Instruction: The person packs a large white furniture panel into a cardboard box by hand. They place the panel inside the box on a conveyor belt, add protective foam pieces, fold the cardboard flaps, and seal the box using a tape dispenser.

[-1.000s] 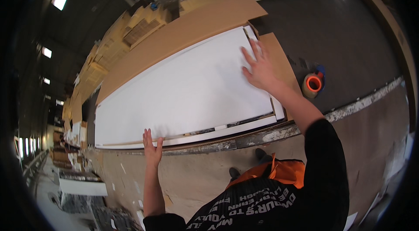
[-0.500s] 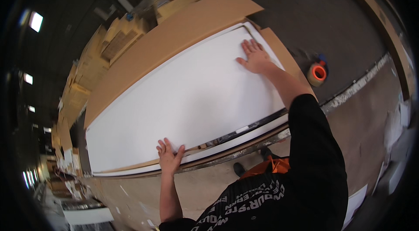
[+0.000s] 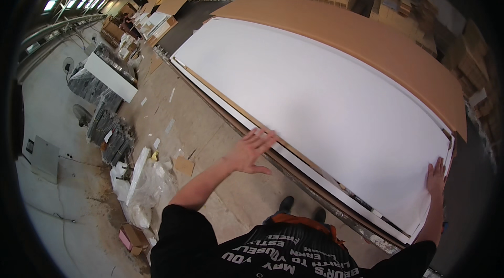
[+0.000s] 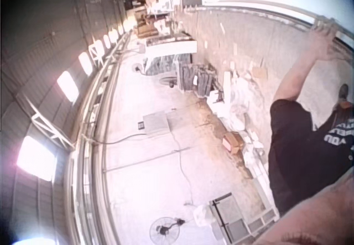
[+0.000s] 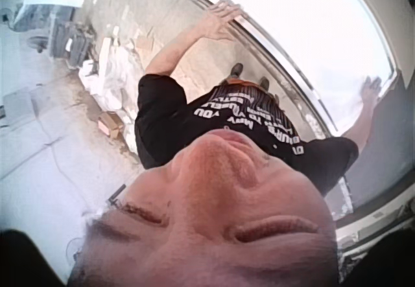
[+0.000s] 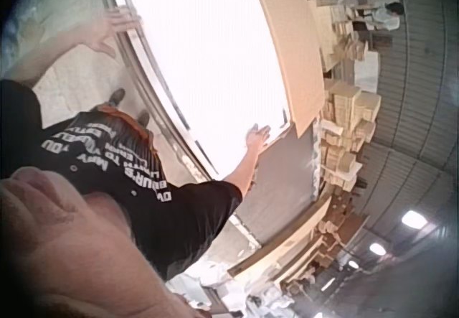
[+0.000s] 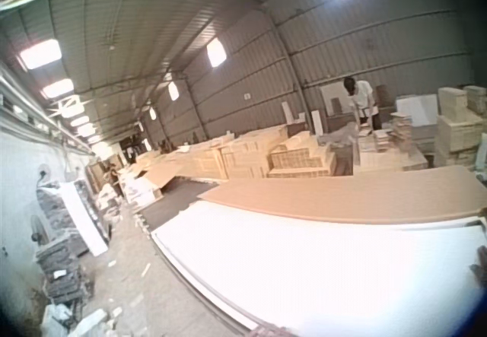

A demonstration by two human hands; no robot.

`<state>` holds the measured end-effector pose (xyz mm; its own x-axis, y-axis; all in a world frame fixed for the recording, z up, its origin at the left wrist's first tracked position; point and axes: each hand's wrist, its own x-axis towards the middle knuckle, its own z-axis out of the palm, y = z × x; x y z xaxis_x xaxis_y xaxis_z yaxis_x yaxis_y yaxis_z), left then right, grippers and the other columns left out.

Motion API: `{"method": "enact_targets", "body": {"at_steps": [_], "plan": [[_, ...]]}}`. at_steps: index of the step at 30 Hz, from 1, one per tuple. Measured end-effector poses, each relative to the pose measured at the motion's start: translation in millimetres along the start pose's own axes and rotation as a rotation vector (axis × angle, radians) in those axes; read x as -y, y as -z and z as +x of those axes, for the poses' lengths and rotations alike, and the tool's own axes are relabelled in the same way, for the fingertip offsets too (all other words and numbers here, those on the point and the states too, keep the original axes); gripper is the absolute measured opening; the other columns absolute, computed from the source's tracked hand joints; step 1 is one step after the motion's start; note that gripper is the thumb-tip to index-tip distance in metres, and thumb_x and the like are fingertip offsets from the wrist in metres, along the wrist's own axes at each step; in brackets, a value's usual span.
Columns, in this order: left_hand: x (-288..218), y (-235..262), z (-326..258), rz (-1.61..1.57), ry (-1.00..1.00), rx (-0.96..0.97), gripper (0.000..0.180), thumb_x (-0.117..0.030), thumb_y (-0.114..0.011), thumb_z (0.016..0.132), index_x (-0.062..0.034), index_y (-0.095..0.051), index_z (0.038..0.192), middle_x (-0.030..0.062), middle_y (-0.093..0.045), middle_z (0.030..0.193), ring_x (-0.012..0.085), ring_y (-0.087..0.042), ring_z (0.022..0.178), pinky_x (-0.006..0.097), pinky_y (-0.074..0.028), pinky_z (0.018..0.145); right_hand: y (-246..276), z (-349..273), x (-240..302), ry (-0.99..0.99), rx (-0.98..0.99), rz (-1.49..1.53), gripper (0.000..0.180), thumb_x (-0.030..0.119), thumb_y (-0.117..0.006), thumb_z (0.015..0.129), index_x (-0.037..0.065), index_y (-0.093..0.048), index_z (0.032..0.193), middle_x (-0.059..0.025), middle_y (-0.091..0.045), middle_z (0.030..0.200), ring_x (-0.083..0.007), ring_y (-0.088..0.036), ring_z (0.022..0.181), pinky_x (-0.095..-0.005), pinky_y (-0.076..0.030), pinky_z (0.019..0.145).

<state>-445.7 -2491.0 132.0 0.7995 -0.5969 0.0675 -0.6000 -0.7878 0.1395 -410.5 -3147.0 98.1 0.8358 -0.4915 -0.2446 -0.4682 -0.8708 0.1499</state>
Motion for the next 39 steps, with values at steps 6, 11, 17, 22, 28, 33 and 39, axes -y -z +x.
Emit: {"method": "enact_targets", "body": {"at_steps": [6,11,17,22,28,33,39], "plan": [[81.3,10.3,-4.2,0.121,-0.017,0.028,0.106,-0.065,-0.066,0.07,0.0012,-0.028,0.143,0.0251,-0.027,0.148,0.0427,-0.025,0.138,0.053,-0.017,0.113,-50.3,-65.8,19.8,0.36,-0.496,0.198,0.063,0.021,-0.06,0.086,-0.002,-0.035,0.139,-0.0251,-0.039,0.141,-0.0381,-0.039,0.13,-0.0432,-0.034,0.107],[101.2,5.0,42.1,0.184,-0.378,0.117,0.105,-0.062,-0.069,0.069,0.0052,-0.032,0.14,0.0219,-0.041,0.14,0.0404,-0.035,0.132,0.053,-0.023,0.111,-2.8,-201.7,82.3,0.683,-0.294,0.435,0.061,0.037,-0.059,0.082,-0.001,-0.052,0.129,-0.0251,-0.038,0.142,-0.0467,-0.037,0.13,-0.0528,-0.033,0.106],[95.4,15.2,60.8,0.048,-0.402,0.164,0.103,-0.069,-0.069,0.065,0.0055,-0.044,0.131,0.0185,-0.058,0.122,0.0398,-0.047,0.124,0.055,-0.027,0.108,-29.9,-219.6,60.4,0.573,-0.57,0.251,0.058,0.034,-0.046,0.085,-0.003,-0.047,0.13,-0.0267,-0.046,0.135,-0.0483,-0.039,0.124,-0.0602,-0.031,0.103],[98.9,14.1,80.8,0.017,-0.44,0.24,0.099,-0.075,-0.06,0.069,0.0039,-0.046,0.127,0.0262,-0.043,0.136,0.0453,-0.036,0.13,0.061,-0.022,0.107,-30.6,-210.8,55.7,0.561,-0.621,0.123,0.061,0.029,-0.039,0.083,-0.006,-0.042,0.132,-0.0268,-0.048,0.133,-0.0436,-0.034,0.127,-0.0626,-0.022,0.107],[110.7,-8.4,106.7,0.013,-0.465,0.243,0.105,-0.077,-0.058,0.067,0.0046,-0.044,0.131,0.03,-0.036,0.14,0.0482,-0.031,0.132,0.063,-0.018,0.108,-31.2,-168.5,70.3,0.518,-0.644,0.284,0.06,0.021,-0.049,0.076,-0.005,-0.042,0.13,-0.0289,-0.043,0.135,-0.0444,-0.036,0.123,-0.0615,-0.019,0.107],[118.2,-2.4,106.6,0.034,-0.448,0.293,0.109,-0.077,-0.058,0.066,0.004,-0.039,0.136,0.0284,-0.028,0.146,0.0464,-0.024,0.137,0.062,-0.014,0.11,-25.0,-163.3,84.4,0.509,-0.677,0.243,0.057,0.022,-0.055,0.071,-0.004,-0.047,0.121,-0.028,-0.048,0.129,-0.0459,-0.046,0.111,-0.0608,-0.029,0.101],[112.9,1.5,124.3,0.03,-0.5,0.275,0.101,-0.072,-0.058,0.071,0.0044,-0.041,0.134,0.0283,-0.03,0.145,0.0463,-0.027,0.135,0.061,-0.016,0.109,-4.5,-202.6,191.8,0.756,-0.545,0.366,0.065,0.038,-0.059,0.086,0.004,-0.039,0.138,-0.0263,-0.035,0.143,-0.0384,-0.043,0.126,-0.0541,-0.035,0.102]]}}
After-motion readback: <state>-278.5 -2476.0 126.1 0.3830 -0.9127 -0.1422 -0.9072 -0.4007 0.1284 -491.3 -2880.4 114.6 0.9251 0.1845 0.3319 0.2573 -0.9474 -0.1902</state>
